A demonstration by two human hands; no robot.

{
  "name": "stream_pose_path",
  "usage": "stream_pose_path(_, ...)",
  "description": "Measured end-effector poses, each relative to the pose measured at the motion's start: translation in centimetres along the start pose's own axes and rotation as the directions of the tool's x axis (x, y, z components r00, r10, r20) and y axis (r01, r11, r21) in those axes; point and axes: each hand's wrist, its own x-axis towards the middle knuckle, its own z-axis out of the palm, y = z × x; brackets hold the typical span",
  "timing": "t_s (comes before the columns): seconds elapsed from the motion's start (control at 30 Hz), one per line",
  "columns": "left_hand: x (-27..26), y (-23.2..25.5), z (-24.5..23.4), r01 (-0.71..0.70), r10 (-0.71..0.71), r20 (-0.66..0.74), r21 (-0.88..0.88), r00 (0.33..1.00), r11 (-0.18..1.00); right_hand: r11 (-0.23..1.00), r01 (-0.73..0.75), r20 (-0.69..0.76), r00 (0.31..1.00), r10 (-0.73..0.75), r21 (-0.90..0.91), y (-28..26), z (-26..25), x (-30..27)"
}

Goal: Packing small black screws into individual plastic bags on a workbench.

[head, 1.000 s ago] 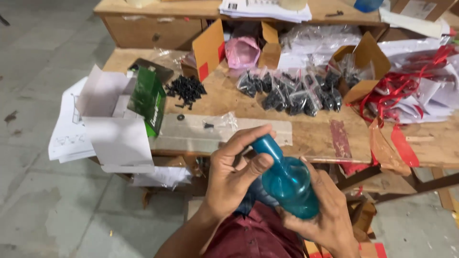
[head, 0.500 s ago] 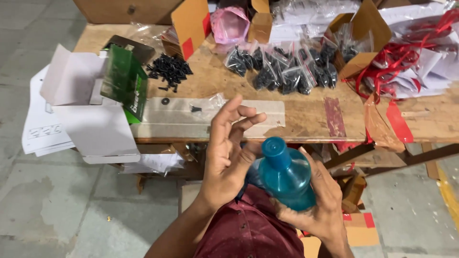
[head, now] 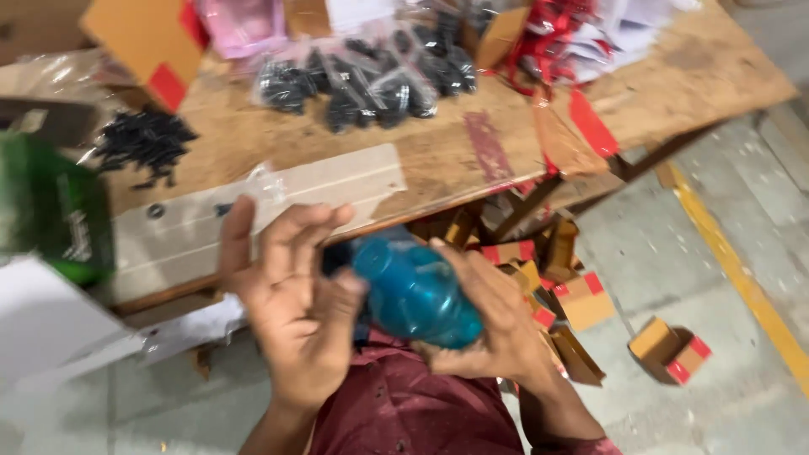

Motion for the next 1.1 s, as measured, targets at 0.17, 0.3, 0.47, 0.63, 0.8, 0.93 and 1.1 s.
stream_pose_path(0.17, -0.1, -0.2, 1.0, 0.050, -0.050, -0.005, -0.026, 0.999, 0.998, 0.999, 0.004, 0.037, 0.999, -0.006, 0.042, 0.8, -0.6, -0.4)
stream_pose_path(0.3, -0.9, -1.3, 1.5, 0.032, -0.031, 0.027, -0.020, 0.999, 0.999, 0.998, 0.031, 0.053, 0.998, -0.034, 0.054, 1.1, -1.4, -0.5)
stream_pose_path(0.47, -1.7, -2.8, 2.1, 0.080, -0.080, 0.002, -0.060, 0.997, 0.995, 0.993, 0.030, 0.059, 0.998, -0.037, 0.117, 2.4, -2.0, -1.8)
stream_pose_path(0.63, -2.1, -2.8, 2.8, 0.086, -0.083, 0.090, -0.038, 0.993, 0.996, 0.982, 0.084, 0.041, 0.995, -0.092, 0.171, 2.8, -1.9, -2.2)
stream_pose_path(0.8, -1.6, -1.9, 2.3, 0.227, -0.204, 0.184, -0.117, 0.962, 0.967, 0.980, 0.071, 0.085, 0.992, -0.088, 0.185, 3.2, -2.7, -2.3)
stream_pose_path(0.93, -1.3, -1.8, 2.1, 0.310, -0.241, 0.283, -0.228, 0.928, 0.923, 0.967, 0.048, 0.130, 0.988, -0.083, 0.249, 3.3, -2.4, -2.5)
stream_pose_path(1.1, -1.7, -2.1, 0.4, 0.344, -0.231, 0.359, -0.292, 0.904, 0.892, 0.961, 0.050, 0.212, 0.971, -0.111, 0.273, 3.9, -2.3, -2.6)
